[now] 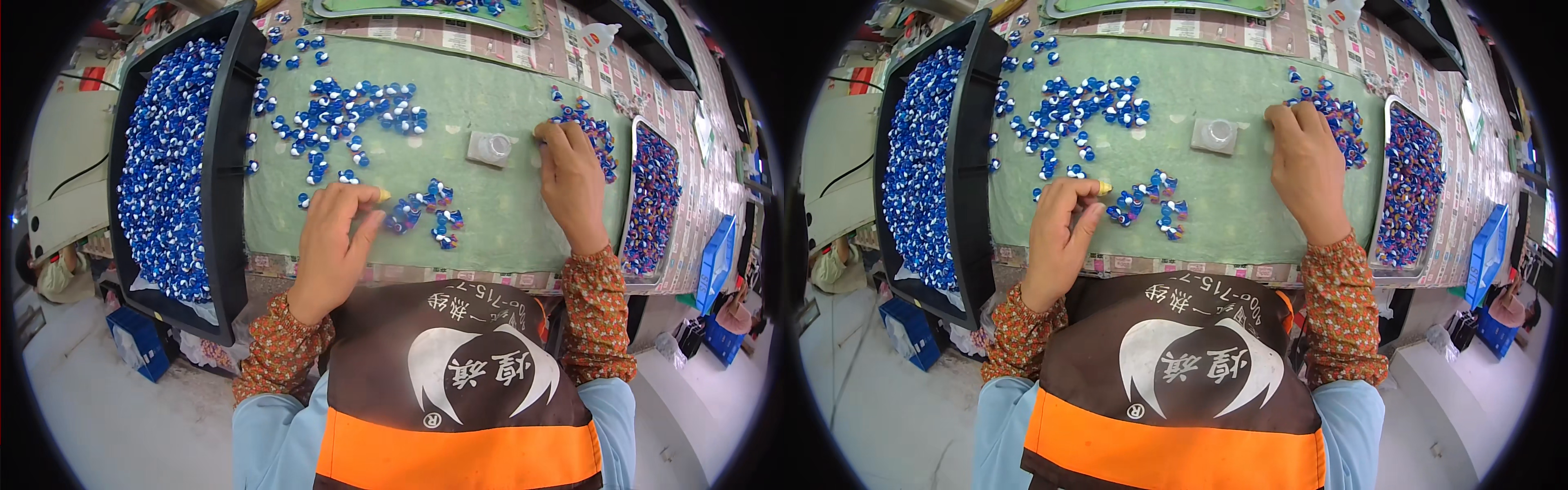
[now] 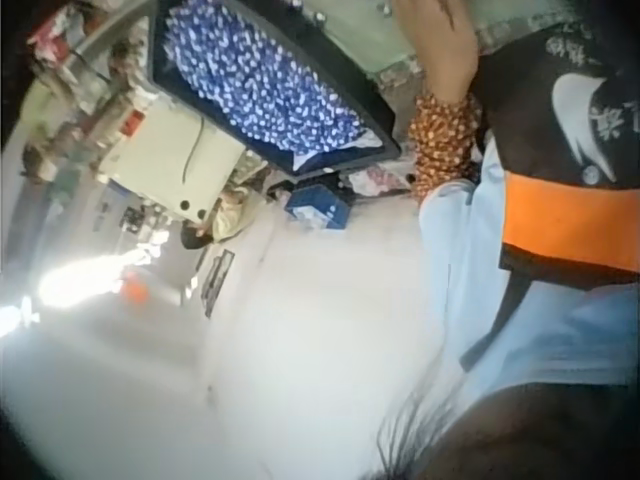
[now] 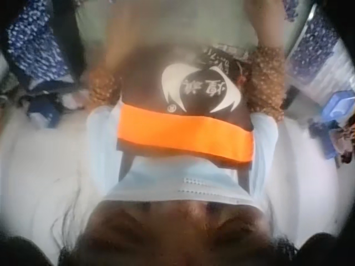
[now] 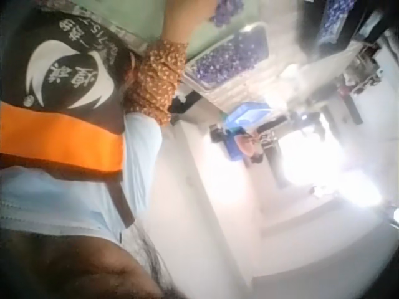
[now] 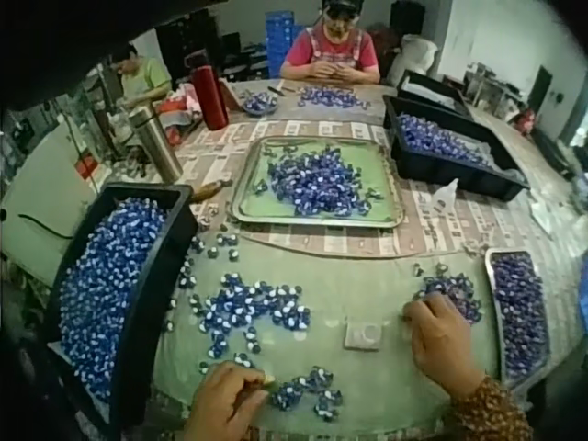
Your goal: The person assembles small plastic components by joining pieces together by hand and placing the assembled items onto the work mat.
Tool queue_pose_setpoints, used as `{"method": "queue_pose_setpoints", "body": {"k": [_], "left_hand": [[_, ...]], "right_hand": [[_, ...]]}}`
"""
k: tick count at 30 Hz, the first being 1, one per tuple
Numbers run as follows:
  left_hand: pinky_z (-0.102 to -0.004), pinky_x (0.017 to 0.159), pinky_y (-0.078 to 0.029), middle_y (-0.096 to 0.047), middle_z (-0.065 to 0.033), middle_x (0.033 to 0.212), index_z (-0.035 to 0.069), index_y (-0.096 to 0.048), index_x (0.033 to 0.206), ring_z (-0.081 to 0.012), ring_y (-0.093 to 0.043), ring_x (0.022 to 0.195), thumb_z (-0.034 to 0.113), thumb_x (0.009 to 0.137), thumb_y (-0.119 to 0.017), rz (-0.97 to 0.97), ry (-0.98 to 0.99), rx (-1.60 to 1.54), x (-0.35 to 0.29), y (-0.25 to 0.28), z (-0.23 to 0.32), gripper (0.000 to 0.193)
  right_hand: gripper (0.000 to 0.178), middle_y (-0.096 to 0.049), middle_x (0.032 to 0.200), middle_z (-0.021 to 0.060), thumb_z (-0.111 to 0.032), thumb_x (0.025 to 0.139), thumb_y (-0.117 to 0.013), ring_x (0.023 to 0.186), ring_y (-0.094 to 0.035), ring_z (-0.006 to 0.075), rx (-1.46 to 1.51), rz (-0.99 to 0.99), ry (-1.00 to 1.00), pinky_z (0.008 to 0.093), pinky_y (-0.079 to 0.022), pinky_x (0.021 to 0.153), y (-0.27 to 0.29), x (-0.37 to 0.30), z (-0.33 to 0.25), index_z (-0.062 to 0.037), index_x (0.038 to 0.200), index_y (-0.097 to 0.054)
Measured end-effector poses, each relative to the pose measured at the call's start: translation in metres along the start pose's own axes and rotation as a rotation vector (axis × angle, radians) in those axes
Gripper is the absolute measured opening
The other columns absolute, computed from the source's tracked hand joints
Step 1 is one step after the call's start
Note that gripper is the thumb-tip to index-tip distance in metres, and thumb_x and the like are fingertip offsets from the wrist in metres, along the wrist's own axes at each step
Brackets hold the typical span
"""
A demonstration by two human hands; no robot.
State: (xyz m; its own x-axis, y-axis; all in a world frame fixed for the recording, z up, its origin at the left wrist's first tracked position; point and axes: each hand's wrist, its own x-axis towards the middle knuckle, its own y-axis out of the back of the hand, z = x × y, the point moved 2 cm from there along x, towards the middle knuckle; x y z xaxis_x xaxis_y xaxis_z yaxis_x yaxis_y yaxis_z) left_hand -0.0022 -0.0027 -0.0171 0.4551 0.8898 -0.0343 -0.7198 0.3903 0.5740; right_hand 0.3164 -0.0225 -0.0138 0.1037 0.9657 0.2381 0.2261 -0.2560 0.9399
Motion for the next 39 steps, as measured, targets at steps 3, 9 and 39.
{"method": "queue_pose_setpoints", "body": {"k": [3, 9, 39], "left_hand": [[-0.0396, 0.085, -0.047, -0.063, -0.0107, 0.104, 0.003, -0.066, 0.109, -0.0297, -0.059, 0.097, 0.009, 0.094, -0.067, 0.042, 0.026, -0.019, 0.011, 0.007, -0.001, 0.016], [-0.0391, 0.08, -0.048, -0.063, -0.0079, 0.1, 0.007, -0.066, 0.104, -0.0289, -0.059, 0.093, 0.006, 0.091, -0.069, 0.16, -0.275, 0.32, 0.061, -0.001, 0.018, 0.013], [-0.0385, 0.079, -0.049, -0.061, -0.0085, 0.104, 0.008, -0.057, 0.111, -0.0277, -0.059, 0.096, 0.005, 0.088, -0.063, 0.161, -0.488, 0.502, 0.086, -0.039, 0.013, 0.024]], "right_hand": [[0.016, -0.064, 0.105, 0.0139, 0.007, 0.091, -0.06, 0.1, -0.064, 0.0368, 0.153, -0.043, 0.135, 0.0411, -0.052, 0.084, 0.004, -0.003, 0.002, -0.0026, 0.103, -0.064], [0.02, -0.066, 0.112, 0.0165, 0.014, 0.089, -0.053, 0.104, -0.064, 0.036, 0.301, -0.119, 0.151, 0.0392, -0.051, 0.091, 0.014, -0.017, 0.004, 0.0004, 0.101, -0.061], [0.015, -0.062, 0.094, 0.0144, -0.004, 0.094, -0.066, 0.08, -0.063, 0.0322, 0.237, 0.014, -0.101, 0.0402, -0.051, 0.071, 0.001, -0.02, -0.012, -0.0035, 0.109, -0.062]]}}
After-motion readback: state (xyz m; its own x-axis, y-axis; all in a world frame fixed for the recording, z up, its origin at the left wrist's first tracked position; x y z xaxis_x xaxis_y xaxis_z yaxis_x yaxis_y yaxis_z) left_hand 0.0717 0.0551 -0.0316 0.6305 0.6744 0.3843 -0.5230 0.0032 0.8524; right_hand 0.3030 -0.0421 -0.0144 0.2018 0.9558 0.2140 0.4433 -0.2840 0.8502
